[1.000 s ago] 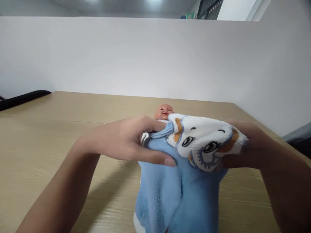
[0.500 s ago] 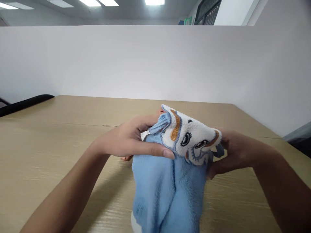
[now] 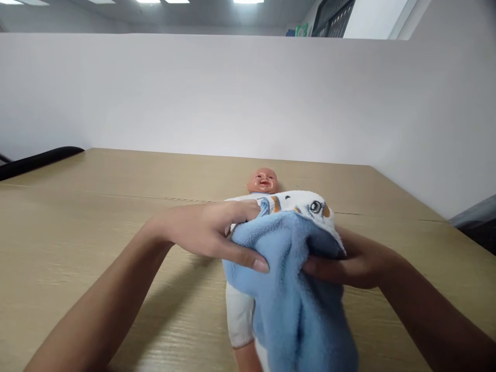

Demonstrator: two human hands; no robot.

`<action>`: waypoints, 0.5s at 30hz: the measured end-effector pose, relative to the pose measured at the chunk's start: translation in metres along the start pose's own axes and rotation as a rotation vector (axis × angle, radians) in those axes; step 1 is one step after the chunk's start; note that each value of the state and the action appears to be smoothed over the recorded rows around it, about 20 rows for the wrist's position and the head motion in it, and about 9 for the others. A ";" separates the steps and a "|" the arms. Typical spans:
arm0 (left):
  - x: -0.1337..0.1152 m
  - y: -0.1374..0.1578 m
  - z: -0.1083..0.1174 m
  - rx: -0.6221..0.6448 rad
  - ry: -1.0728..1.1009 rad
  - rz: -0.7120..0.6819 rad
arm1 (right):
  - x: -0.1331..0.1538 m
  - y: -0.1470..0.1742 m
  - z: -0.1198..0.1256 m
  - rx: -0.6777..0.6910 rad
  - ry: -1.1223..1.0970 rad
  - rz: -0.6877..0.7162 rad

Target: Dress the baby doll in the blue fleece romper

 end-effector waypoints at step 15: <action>0.010 -0.007 0.000 -0.041 0.138 -0.049 | -0.021 0.003 0.004 0.115 -0.324 -0.125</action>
Point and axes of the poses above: each hand's wrist, its own y-axis away from the middle knuckle, its own z-axis out of the back of the hand, x = y × z, the point moved 1 cm from there along -y, towards the middle knuckle, and after that the axes turned 12 degrees about x, right-handed, at the moved point
